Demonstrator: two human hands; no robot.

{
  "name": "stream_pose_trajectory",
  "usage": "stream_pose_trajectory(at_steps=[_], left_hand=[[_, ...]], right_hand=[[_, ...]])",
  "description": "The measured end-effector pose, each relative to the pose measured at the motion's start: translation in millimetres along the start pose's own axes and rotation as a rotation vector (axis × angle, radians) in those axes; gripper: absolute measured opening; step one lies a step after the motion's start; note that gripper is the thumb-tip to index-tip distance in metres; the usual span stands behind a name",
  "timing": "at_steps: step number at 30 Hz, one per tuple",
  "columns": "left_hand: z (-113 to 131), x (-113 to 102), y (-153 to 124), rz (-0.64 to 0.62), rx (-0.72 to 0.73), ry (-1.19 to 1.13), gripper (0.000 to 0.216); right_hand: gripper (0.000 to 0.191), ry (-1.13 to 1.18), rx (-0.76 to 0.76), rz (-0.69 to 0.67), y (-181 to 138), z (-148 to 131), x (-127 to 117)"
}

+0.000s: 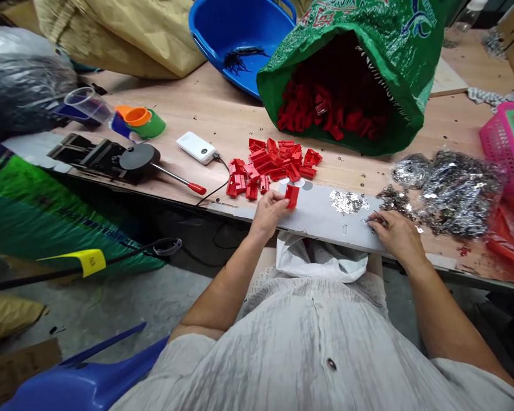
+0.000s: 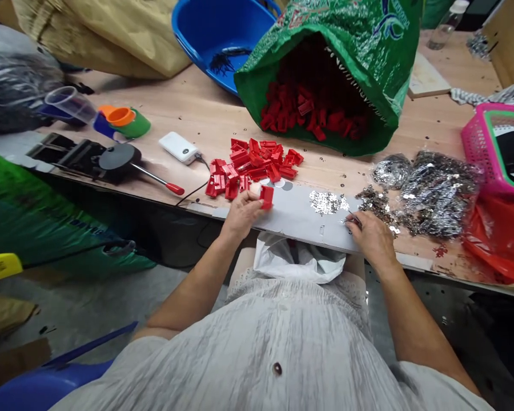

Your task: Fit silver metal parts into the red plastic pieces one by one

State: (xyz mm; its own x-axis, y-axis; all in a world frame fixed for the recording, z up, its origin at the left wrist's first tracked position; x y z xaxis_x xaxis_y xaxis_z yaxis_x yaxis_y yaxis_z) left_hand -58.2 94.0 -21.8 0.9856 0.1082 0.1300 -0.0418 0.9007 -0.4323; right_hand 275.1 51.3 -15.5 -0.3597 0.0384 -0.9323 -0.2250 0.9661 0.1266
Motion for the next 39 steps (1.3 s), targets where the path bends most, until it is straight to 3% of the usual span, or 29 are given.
stream_pose_trajectory(at_steps=[3, 6, 10, 14, 20, 25, 28, 31, 37, 39], left_hand=[[-13.9, 22.4, -24.7, -0.267, -0.271, -0.268, 0.026], [-20.4, 37.9, -42.2, -0.357, -0.379, -0.355, 0.032], [-20.5, 50.4, -53.3, -0.380, -0.392, -0.349, 0.034], [-16.5, 59.0, -61.2, -0.446, -0.435, -0.322, 0.055], [-19.9, 65.3, -67.3, -0.562, -0.505, -0.386, 0.041], [-25.8, 66.1, -67.8, -0.648, -0.476, -0.430, 0.040], [-27.4, 65.6, -67.4, -0.623, -0.366, -0.408, 0.055], [-28.0, 63.9, -66.4, -0.531, -0.149, -0.307, 0.065], [-18.5, 59.8, -73.8, -0.202, 0.525, 0.208, 0.030], [-15.1, 60.8, -78.5, -0.142, 0.672, 0.314, 0.026]], right_hand=[[0.018, -0.015, 0.026, -0.022, 1.8, -1.8, 3.4], [0.019, -0.019, 0.029, -0.012, 2.1, -3.2, 3.3], [0.018, 0.085, 0.038, 0.049, 0.0, -5.4, -1.5], [0.019, 0.317, 0.020, 0.072, -2.5, -17.2, -4.3], [0.019, 0.511, -0.039, 0.113, -2.9, -48.3, -9.5], [0.023, 0.589, -0.039, 0.125, -3.1, -68.0, -15.9], [0.022, 0.602, -0.051, 0.116, -5.6, -78.8, -22.1], [0.019, 0.576, -0.084, 0.122, -9.8, -88.5, -27.7], [0.014, 0.535, -0.212, 0.146, -14.2, -102.5, -23.9], [0.012, 0.510, -0.265, 0.138, -13.5, -106.1, -20.0]])
Point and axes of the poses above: each hand's wrist, its own y-axis towards the middle knuckle, its own x-axis out of the palm, z = x × y, the point moved 3 cm from there along y, towards the middle knuckle, and after that the axes turned 12 degrees about -x, right-handed, at the moved point
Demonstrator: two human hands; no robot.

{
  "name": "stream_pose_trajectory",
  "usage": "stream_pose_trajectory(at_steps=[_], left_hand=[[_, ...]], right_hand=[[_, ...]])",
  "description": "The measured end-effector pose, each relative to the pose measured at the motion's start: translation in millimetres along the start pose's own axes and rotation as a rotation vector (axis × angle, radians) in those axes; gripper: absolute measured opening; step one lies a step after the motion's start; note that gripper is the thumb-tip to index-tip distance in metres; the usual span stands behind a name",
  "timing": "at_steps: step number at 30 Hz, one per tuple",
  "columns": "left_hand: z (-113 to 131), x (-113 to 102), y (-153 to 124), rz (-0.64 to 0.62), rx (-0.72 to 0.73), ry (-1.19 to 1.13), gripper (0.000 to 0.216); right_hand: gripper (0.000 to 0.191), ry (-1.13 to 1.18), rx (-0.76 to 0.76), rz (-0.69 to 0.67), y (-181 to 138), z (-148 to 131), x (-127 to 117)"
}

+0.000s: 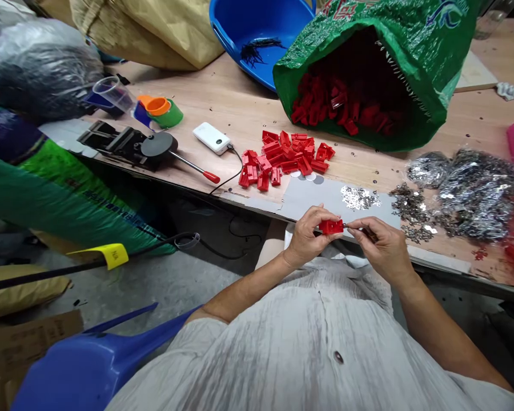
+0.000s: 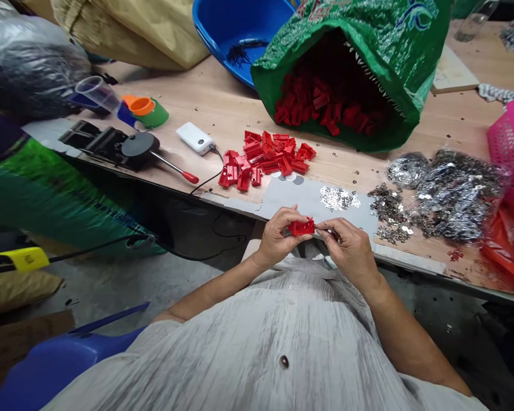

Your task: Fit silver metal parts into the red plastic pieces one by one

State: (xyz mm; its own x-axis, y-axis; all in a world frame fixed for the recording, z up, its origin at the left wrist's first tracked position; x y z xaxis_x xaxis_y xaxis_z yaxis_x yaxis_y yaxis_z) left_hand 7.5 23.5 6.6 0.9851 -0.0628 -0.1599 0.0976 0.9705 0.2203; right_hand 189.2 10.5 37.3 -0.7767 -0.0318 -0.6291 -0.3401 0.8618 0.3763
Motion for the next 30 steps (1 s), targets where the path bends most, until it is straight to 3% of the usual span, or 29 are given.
stream_pose_trajectory(at_steps=[4, 11, 18, 23, 30], left_hand=[[4.2, 1.9, -1.9, 0.020, 0.039, 0.124, 0.023], [6.5, 5.1, -7.1, 0.035, 0.081, 0.143, 0.021], [7.9, 5.4, -9.2, 0.107, 0.098, 0.116, 0.021], [6.5, 5.8, -8.8, 0.090, 0.066, 0.121, 0.022], [8.8, 12.5, -13.0, 0.019, 0.055, 0.117, 0.018]], right_hand=[[0.012, -0.042, -0.069, -0.036, 2.6, -1.6, 7.1], [0.016, -0.009, -0.107, -0.049, 6.2, -5.4, 12.2], [0.022, 0.240, 0.051, -0.095, 4.4, 7.3, 8.3], [0.020, 0.305, 0.253, -0.024, 0.5, 22.7, 5.4], [0.025, 0.511, 0.279, -0.111, 0.0, 29.2, 20.9]])
Point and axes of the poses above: each hand's wrist, its own y-axis towards the middle knuckle, its own x-axis out of the palm, z = x × y, the point moved 3 cm from there along y, towards the middle knuckle, and after that the axes turned 12 degrees about -x, right-handed, at the moved point
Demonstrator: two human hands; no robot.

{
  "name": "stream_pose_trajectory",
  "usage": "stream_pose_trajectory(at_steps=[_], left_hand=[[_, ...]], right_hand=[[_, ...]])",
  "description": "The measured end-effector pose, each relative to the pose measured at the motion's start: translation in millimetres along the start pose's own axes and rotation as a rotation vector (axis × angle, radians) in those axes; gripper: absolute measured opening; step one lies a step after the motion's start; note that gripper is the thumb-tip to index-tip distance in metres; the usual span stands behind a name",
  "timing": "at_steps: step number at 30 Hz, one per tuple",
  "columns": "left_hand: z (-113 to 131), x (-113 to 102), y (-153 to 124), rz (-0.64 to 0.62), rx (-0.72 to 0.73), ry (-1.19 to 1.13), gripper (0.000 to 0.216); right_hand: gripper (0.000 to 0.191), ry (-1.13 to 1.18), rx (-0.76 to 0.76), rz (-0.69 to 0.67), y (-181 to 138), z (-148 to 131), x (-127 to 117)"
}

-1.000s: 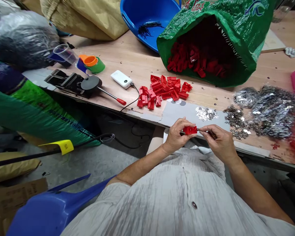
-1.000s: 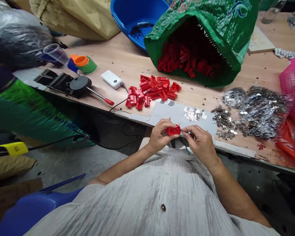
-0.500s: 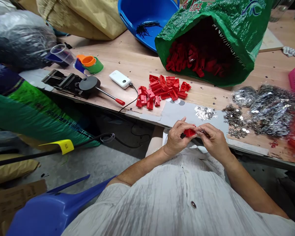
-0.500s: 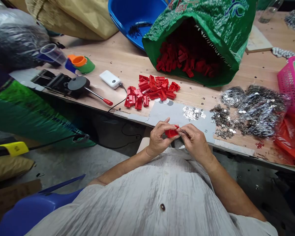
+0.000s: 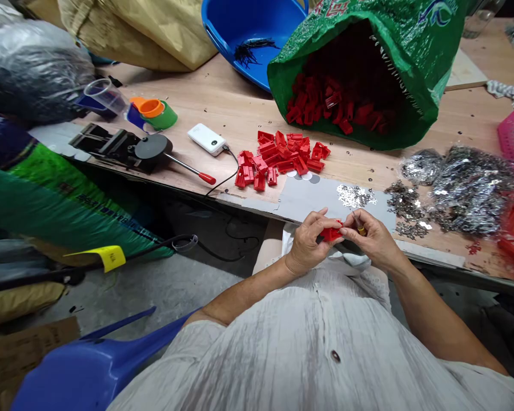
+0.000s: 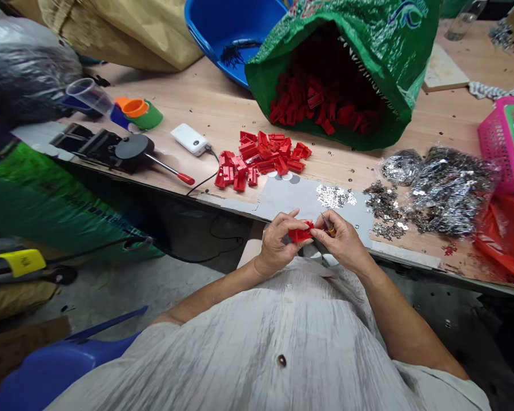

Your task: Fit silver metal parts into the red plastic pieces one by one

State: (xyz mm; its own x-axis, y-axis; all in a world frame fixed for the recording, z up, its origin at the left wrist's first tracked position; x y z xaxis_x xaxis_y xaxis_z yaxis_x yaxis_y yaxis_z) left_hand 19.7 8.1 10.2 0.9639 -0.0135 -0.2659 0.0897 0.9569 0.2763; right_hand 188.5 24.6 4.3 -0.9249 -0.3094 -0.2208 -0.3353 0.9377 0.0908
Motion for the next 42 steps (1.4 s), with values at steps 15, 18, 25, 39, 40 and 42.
stream_pose_trajectory(at_steps=[15, 18, 25, 39, 40, 42], left_hand=[[-10.6, 6.0, -14.3, -0.076, -0.006, 0.002, 0.020], [-10.7, 4.5, -14.4, -0.084, -0.008, -0.052, 0.022], [-17.4, 1.0, -14.0, -0.129, -0.086, -0.198, 0.027], [-45.3, 4.0, -2.7, -0.147, -0.610, -0.793, 0.043], [-45.7, 3.5, -2.9, -0.147, -0.617, -0.801, 0.044], [-46.3, 2.3, -3.6, -0.136, -0.619, -0.812, 0.047]], right_hand=[[0.037, 0.269, 0.185, -0.041, -11.4, 10.9, 10.7], [0.040, 0.318, 0.220, -0.048, -12.1, 9.7, 11.2], [0.043, 0.468, 0.270, -0.107, -15.9, 17.5, 11.3], [0.016, -0.595, 0.151, 0.153, 32.0, 24.3, -64.0], [0.013, -0.781, 0.160, 0.194, 39.5, 26.0, -74.8], [0.015, -1.013, 0.190, 0.184, 52.8, 31.9, -87.0]])
Point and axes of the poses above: each hand's wrist, its own y-axis towards the middle knuckle, its own x-axis out of the palm, z = x × y, the point moved 3 cm from there along y, towards the middle knuckle, and after that the axes turned 12 degrees about -x, right-handed, at the moved point
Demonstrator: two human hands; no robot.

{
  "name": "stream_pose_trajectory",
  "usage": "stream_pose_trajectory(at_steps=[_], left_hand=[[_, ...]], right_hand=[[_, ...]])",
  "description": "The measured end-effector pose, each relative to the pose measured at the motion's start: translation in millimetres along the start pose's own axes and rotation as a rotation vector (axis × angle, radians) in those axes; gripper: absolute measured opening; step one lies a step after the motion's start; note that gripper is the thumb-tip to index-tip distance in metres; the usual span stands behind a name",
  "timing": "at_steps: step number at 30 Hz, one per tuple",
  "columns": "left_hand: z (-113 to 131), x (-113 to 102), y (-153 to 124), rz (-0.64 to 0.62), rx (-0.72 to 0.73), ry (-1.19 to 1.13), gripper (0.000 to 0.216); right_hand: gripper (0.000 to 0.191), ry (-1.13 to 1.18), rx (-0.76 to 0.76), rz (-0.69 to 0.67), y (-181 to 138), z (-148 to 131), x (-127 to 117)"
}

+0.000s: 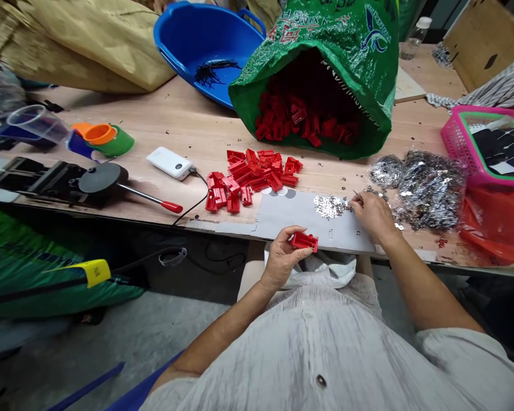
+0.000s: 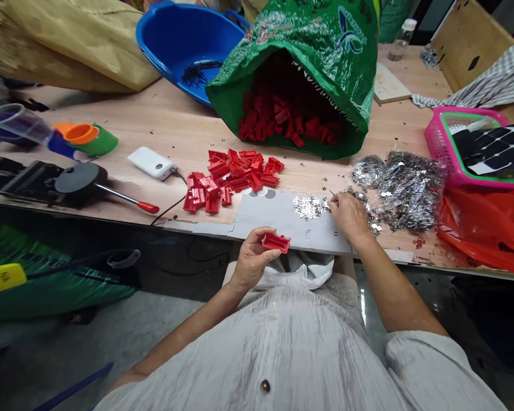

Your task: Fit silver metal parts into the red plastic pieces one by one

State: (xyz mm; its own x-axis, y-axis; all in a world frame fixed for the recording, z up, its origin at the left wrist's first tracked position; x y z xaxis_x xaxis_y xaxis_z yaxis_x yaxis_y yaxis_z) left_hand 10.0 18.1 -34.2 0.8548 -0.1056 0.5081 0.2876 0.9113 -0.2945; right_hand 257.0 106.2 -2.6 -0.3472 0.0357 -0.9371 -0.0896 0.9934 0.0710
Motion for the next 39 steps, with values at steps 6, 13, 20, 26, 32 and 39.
stream_pose_trajectory(at_steps=[6, 13, 20, 26, 32, 39], left_hand=[[-0.7, -2.0, -2.1, 0.023, 0.008, 0.001, 0.047], [-1.4, -2.3, 0.3, 0.057, -0.008, -0.044, 0.049], [5.1, 3.2, 1.6, 0.083, -0.069, -0.145, 0.052], [12.9, 12.7, 4.1, 0.038, -0.115, -0.204, 0.057], [10.7, 15.5, 5.7, 0.006, -0.117, -0.169, 0.058], [13.0, 16.1, 3.3, -0.023, -0.095, -0.131, 0.057]], right_hand=[[0.023, -0.173, 0.022, -0.076, 22.5, 0.2, 11.0], [0.015, -0.053, -0.002, -0.035, 26.0, 3.2, 11.3], [0.008, 0.317, -0.096, 0.089, 2.9, -0.5, 5.3], [0.013, 0.657, -0.355, -0.059, -39.3, -50.1, -8.4], [0.014, 0.594, -0.474, -0.082, -59.2, -83.3, -12.2], [0.014, 0.651, -0.650, -0.021, -58.0, -87.3, -10.6]])
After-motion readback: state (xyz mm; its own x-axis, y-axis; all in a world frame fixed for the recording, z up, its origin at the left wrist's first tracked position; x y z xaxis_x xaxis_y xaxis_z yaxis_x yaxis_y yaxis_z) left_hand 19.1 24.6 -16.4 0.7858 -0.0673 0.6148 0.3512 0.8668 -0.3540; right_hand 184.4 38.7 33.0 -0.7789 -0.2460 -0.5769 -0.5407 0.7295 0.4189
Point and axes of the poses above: each hand's wrist, its own y-axis towards the middle knuckle, its own x-axis out of the palm, z = x × y, the point moved 3 cm from there along y, towards the middle knuckle, and after that the axes turned 12 degrees about -x, right-handed, at the moved point
